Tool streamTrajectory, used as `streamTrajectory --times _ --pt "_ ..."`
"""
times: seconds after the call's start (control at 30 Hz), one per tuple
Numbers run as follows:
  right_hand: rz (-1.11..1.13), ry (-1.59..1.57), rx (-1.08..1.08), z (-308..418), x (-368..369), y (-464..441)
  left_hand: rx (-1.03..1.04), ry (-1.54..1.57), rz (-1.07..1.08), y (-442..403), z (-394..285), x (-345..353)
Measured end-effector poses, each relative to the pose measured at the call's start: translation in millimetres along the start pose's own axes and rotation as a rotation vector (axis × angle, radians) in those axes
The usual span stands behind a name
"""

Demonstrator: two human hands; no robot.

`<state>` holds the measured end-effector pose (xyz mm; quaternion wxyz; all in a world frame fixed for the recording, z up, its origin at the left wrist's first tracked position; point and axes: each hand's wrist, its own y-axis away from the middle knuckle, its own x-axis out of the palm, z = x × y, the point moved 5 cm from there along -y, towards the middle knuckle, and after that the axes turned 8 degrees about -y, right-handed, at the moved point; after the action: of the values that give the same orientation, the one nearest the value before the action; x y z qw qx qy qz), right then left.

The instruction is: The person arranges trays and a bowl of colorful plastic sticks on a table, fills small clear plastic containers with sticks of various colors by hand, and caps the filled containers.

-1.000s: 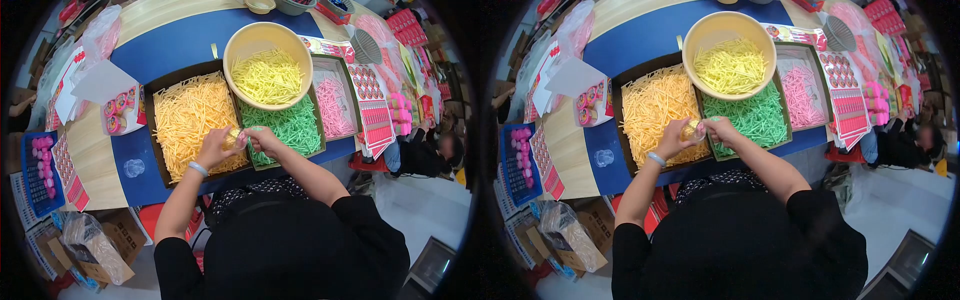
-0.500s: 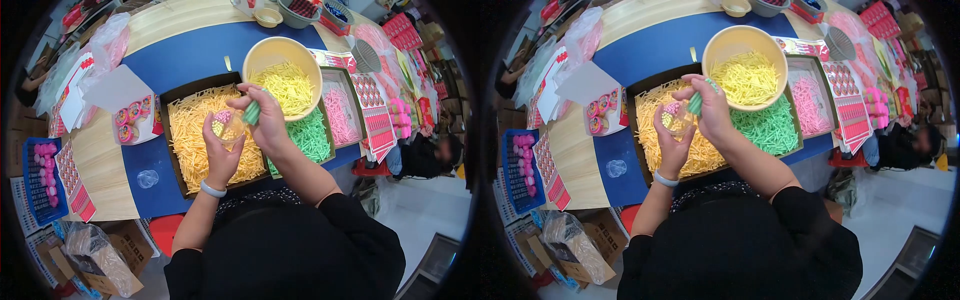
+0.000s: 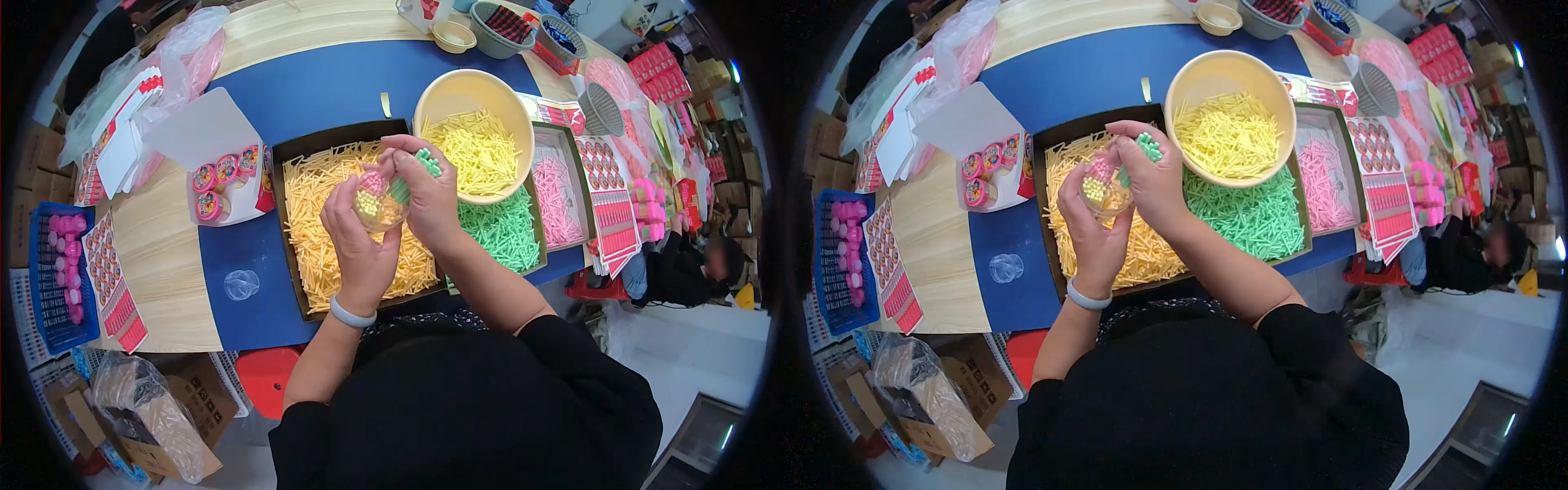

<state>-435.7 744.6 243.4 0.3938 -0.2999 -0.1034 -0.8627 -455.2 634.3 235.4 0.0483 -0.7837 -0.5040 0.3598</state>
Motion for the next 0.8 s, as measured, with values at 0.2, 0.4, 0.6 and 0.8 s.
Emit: streamTrajectory --times 0.2,0.4,0.6,0.8 --pt "0.149 0.253 0.005 6.0 -8.9 2.9 0.101 -0.127 0.003 1.5 -12.9 0.9" --pt "0.311 0.337 -0.014 5.3 -11.2 15.4 0.048 -0.06 0.016 3.9 -12.6 5.4" --pt "0.219 0.317 0.087 1.5 -14.4 29.4 -0.012 0.01 0.048 16.1 -9.7 9.8" --pt "0.221 0.37 0.153 7.0 -12.2 29.4 -0.095 0.086 0.096 22.3 -3.0 11.0"
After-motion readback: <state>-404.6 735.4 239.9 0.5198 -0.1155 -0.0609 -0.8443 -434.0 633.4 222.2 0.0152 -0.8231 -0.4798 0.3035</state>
